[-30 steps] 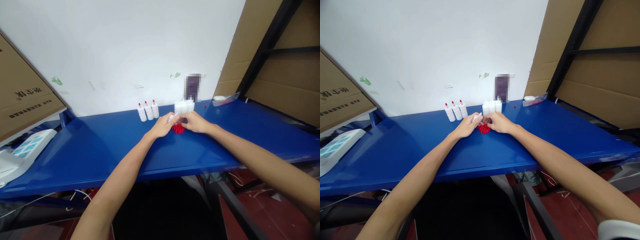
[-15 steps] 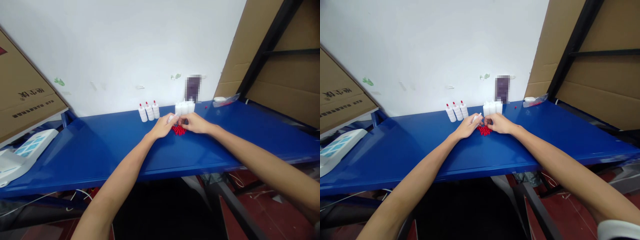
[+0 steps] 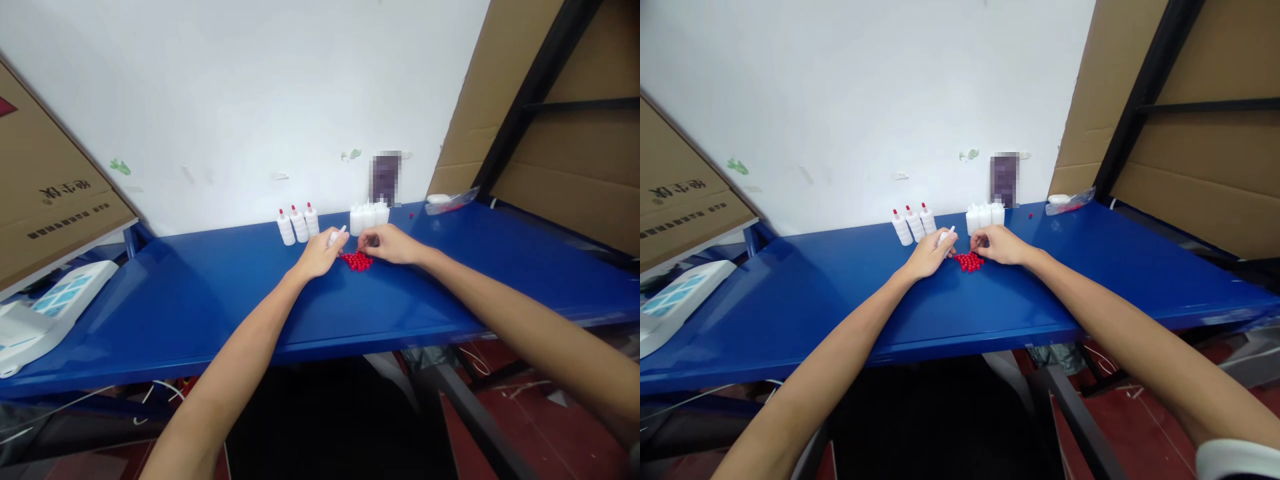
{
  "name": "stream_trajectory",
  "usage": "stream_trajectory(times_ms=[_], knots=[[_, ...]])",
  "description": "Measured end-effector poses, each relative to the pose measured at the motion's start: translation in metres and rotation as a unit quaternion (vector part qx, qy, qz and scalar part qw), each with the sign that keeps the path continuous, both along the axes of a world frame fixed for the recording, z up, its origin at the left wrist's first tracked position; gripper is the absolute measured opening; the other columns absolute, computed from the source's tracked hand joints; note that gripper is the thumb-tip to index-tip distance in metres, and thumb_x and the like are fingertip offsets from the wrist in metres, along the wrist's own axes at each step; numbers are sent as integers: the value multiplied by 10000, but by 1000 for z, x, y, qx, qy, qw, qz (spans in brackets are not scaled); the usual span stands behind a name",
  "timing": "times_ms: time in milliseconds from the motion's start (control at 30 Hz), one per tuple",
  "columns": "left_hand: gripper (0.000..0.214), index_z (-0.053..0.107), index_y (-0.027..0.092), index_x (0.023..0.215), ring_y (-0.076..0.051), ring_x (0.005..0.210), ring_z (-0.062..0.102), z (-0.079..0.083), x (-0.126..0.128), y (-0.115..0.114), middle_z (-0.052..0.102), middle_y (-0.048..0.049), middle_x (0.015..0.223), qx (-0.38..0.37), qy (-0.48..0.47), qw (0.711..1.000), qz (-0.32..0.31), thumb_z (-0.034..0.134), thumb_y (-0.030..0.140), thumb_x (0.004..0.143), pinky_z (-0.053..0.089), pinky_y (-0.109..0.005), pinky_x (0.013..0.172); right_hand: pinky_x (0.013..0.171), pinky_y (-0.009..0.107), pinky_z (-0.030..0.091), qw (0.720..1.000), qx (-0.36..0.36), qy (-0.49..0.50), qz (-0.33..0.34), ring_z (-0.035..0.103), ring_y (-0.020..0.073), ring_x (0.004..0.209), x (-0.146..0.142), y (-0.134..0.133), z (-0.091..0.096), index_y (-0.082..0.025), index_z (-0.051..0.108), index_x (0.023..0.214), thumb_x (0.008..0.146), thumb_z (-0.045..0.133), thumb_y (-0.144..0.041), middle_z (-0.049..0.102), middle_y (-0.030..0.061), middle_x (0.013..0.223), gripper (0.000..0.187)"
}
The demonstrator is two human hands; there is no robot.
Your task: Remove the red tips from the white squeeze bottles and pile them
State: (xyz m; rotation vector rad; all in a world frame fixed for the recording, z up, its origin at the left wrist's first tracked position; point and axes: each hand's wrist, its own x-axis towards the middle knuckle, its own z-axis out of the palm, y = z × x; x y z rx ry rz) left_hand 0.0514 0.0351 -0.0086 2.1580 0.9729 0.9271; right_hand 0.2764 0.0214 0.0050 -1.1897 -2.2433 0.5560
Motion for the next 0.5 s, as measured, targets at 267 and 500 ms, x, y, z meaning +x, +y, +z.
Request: stream_trajectory(times_ms=[267, 500], knots=[[497, 605, 180, 971, -167, 764, 678, -3, 8, 3, 724, -38, 828, -6, -1, 999, -32, 408, 635, 998, 507, -293, 757, 798, 319, 517, 1000, -9, -21, 6, 669, 184, 807, 3, 0, 2, -189, 661, 885, 739, 560, -120, 742, 41, 899, 191], [514, 599, 176, 971, -168, 744, 685, -3, 9, 1, 723, -42, 815, -20, -8, 999, -33, 411, 655, 990, 512, -299, 760, 693, 308, 473, 993, -46, -108, 19, 580, 174, 736, 17, -5, 14, -196, 595, 897, 672, 590, -147, 660, 48, 908, 230]])
